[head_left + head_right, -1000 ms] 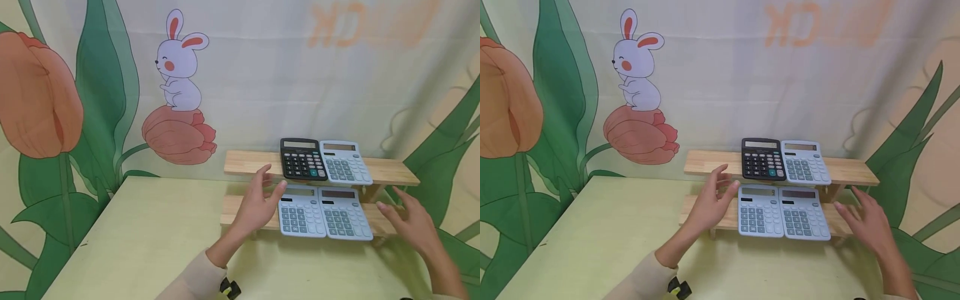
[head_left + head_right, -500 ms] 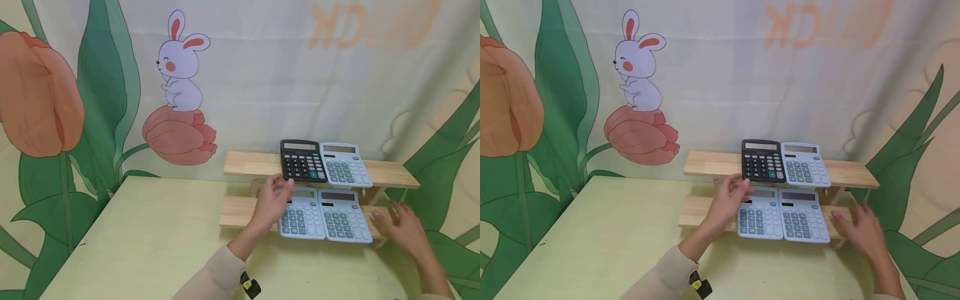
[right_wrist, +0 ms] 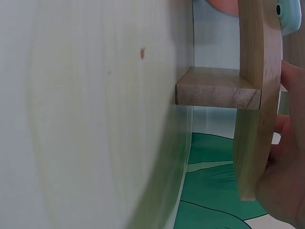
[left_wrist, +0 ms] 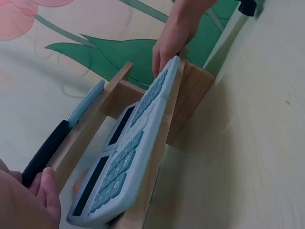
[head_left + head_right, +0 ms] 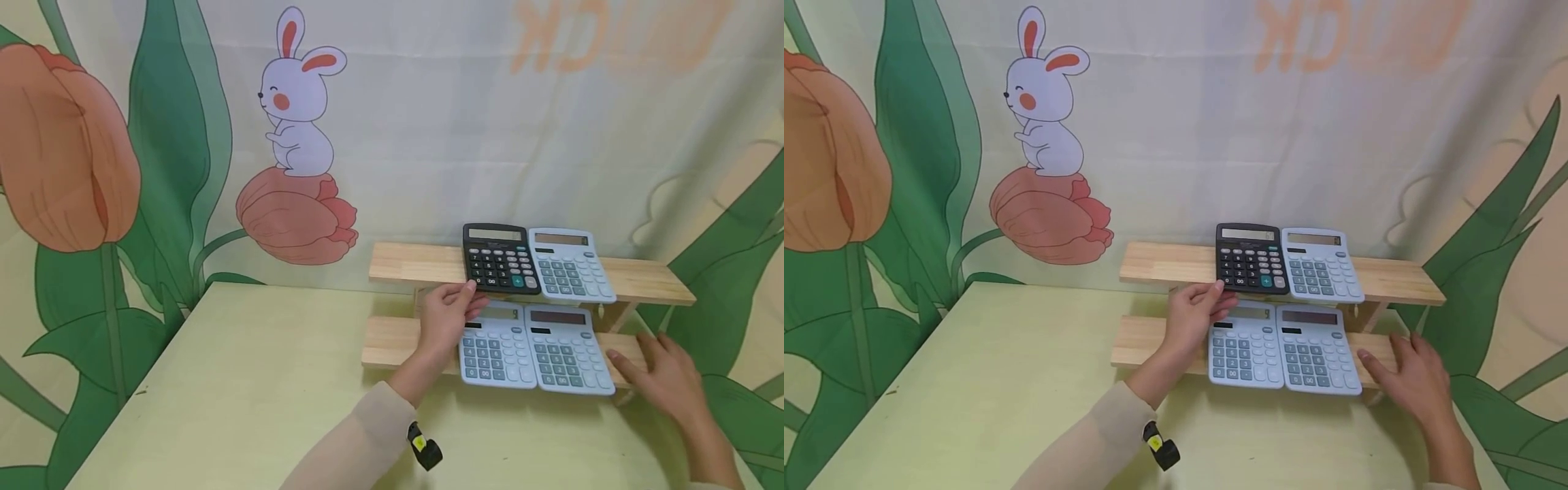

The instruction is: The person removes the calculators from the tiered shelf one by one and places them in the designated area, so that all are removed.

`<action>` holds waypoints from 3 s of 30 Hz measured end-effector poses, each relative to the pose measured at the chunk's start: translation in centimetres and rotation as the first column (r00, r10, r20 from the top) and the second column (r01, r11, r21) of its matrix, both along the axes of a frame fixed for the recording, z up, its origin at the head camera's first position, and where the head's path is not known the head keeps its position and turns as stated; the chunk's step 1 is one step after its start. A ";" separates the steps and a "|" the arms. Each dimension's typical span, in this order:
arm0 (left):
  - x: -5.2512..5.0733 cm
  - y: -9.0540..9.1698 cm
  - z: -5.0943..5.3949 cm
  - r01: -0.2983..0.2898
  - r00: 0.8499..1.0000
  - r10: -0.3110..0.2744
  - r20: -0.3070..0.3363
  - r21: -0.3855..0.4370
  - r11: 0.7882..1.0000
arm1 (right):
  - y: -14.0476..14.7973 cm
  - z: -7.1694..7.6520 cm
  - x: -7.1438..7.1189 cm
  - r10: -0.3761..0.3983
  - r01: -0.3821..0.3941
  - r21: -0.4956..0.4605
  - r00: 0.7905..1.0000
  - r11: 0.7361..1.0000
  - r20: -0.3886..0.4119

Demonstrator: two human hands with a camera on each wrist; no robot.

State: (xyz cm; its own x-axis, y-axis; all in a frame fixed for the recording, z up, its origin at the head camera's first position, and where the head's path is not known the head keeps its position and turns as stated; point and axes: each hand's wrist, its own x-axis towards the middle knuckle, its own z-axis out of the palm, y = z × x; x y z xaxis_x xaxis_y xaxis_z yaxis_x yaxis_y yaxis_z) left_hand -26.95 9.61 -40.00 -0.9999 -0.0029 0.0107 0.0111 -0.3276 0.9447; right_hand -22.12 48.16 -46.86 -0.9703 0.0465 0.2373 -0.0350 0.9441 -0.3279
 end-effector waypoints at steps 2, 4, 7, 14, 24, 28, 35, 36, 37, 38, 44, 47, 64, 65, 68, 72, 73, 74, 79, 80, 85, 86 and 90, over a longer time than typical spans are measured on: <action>0.0 0.1 0.0 0.001 1.000 -0.002 0.025 0.047 0.999 | 0.0 0.1 0.0 0.001 -0.001 0.000 1.000 1.000 -0.003; 0.0 0.2 0.1 0.000 0.998 -0.006 0.058 0.096 0.995 | 0.0 0.1 0.1 0.005 -0.005 -0.001 1.000 1.000 -0.006; -0.1 0.2 0.2 0.002 0.995 -0.020 0.099 0.174 0.985 | 0.1 0.1 0.0 0.016 -0.016 -0.013 1.000 1.000 -0.006; 0.1 -0.8 0.1 0.071 0.979 -0.126 0.162 0.311 0.948 | 0.1 0.7 0.3 0.089 -0.080 -0.162 0.995 0.984 0.050; 1.0 -2.9 0.9 0.207 0.963 -0.250 0.103 0.315 0.926 | 1.0 1.1 1.1 0.144 -0.121 -0.234 0.986 0.965 0.086; 0.8 -2.9 1.1 0.192 0.963 -0.235 0.130 0.279 0.941 | 1.5 1.2 1.3 0.188 -0.163 -0.223 0.978 0.961 0.095; 0.3 -3.2 0.6 0.215 0.963 -0.237 0.127 0.167 0.962 | 1.7 1.0 1.5 0.218 -0.172 -0.261 0.963 0.950 0.160; 0.2 -3.3 0.5 0.229 0.962 -0.248 0.117 0.159 0.960 | 1.7 0.9 1.5 0.219 -0.176 -0.246 0.963 0.953 0.158; 0.1 -3.5 0.4 0.245 0.959 -0.262 0.105 0.151 0.958 | 1.7 0.9 1.4 0.220 -0.182 -0.225 0.963 0.957 0.154; 0.0 -3.7 0.4 0.258 0.957 -0.274 0.096 0.146 0.955 | 1.7 0.9 1.3 0.222 -0.190 -0.203 0.964 0.961 0.148; 0.2 -4.4 0.3 0.377 0.921 -0.387 0.041 0.150 0.914 | 1.7 0.7 1.7 0.212 -0.212 -0.010 0.975 0.977 0.068; 0.3 -5.0 0.2 0.440 0.895 -0.446 0.010 0.147 0.886 | 1.7 0.4 2.0 0.214 -0.215 0.046 0.976 0.975 0.038; 2.3 -9.1 1.6 0.522 0.853 -0.521 -0.036 0.077 0.849 | 1.5 -0.1 1.9 0.282 -0.282 0.008 0.959 0.960 -0.040; 2.3 -9.2 1.6 0.523 0.852 -0.522 -0.036 0.069 0.850 | 1.5 -0.1 2.0 0.277 -0.277 0.013 0.960 0.961 -0.039; 2.4 -9.7 1.6 0.524 0.852 -0.523 -0.034 0.041 0.851 | 1.5 -0.2 2.2 0.259 -0.259 0.021 0.965 0.966 -0.035; 2.4 -11.0 1.8 0.507 0.861 -0.508 -0.041 -0.017 0.862 | 1.4 -0.1 2.3 0.257 -0.257 0.004 0.966 0.966 -0.028; 2.3 -11.5 1.9 0.501 0.864 -0.502 -0.038 -0.035 0.865 | 1.3 -0.1 2.3 0.260 -0.260 -0.004 0.965 0.966 -0.024; 2.3 -12.1 2.0 0.494 0.868 -0.496 -0.035 -0.053 0.868 | 1.3 0.0 2.2 0.263 -0.263 -0.011 0.965 0.965 -0.021; 2.3 -15.7 2.3 0.444 0.893 -0.450 -0.015 -0.132 0.886 | 1.0 0.3 2.1 0.267 -0.267 -0.025 0.964 0.963 -0.014; 2.3 -16.5 2.3 0.430 0.900 -0.436 -0.012 -0.144 0.891 | 1.0 0.3 2.1 0.267 -0.267 -0.022 0.964 0.963 -0.014; 2.4 -20.9 2.5 0.346 0.936 -0.351 0.010 -0.189 0.919 | 0.7 0.4 1.9 0.272 -0.272 -0.013 0.962 0.962 -0.019; 2.4 -21.8 2.4 0.330 0.943 -0.334 0.016 -0.200 0.923 | 0.6 0.4 1.9 0.274 -0.274 -0.012 0.961 0.962 -0.023; 2.4 -25.3 2.2 0.275 0.961 -0.275 0.033 -0.235 0.932 | 0.5 0.4 1.9 0.276 -0.276 -0.013 0.961 0.961 -0.030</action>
State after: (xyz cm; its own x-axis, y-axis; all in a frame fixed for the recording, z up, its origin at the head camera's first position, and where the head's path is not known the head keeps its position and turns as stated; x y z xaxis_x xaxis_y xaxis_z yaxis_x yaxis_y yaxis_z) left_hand -24.51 -15.71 -37.83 -0.9613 0.2746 -0.0223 -0.0478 -0.0867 0.9951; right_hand -20.25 48.64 -46.51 -0.9391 -0.2181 0.2655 -0.3028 0.8906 -0.3393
